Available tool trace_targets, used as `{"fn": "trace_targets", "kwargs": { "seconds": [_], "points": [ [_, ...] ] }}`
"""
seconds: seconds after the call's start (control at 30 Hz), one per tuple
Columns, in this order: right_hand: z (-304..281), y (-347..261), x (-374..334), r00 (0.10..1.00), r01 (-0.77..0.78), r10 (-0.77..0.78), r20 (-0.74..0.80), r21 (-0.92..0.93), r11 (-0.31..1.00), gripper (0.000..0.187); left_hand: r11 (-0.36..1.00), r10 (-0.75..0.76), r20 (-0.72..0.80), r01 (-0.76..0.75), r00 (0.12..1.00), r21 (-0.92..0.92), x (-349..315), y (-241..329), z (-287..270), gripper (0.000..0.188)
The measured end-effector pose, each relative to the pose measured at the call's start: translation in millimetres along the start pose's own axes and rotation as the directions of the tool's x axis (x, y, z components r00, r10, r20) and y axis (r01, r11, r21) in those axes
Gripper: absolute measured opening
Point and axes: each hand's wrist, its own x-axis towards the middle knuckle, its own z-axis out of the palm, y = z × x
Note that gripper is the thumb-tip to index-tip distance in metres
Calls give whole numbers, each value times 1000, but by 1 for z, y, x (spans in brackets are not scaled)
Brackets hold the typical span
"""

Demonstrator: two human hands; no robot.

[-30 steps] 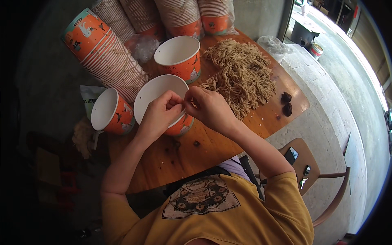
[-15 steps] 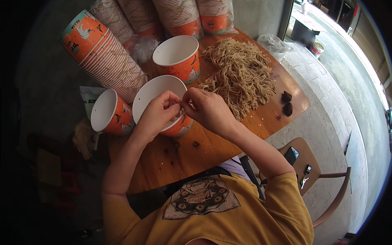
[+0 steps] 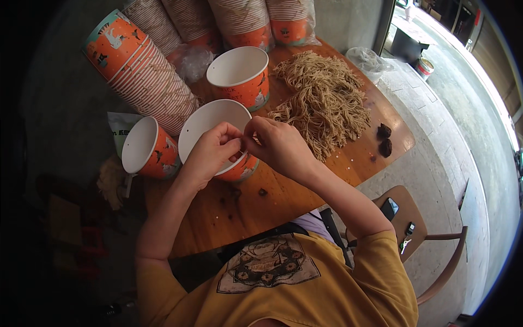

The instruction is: Threading and tying string handles onto paper bowls.

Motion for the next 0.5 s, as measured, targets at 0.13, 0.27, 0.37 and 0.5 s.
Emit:
{"fn": "trace_targets", "kwargs": {
  "seconds": [0.13,0.27,0.37,0.5],
  "points": [
    [0,-2,1,1000,3,-3,11,-9,1000,12,1000,-5,-25,5,1000,23,1,-5,-1,12],
    [0,-2,2,1000,7,-7,12,-6,1000,12,999,-16,-1,16,1000,39,1,-2,-3,11],
    [1,-2,2,1000,5,-5,13,-2,1000,12,997,-47,3,47,999,-53,-1,6,-1,9],
    [0,-5,3,999,-2,2,44,-4,1000,14,994,-75,16,76,997,-79,-1,5,-4,8]
  ]
}}
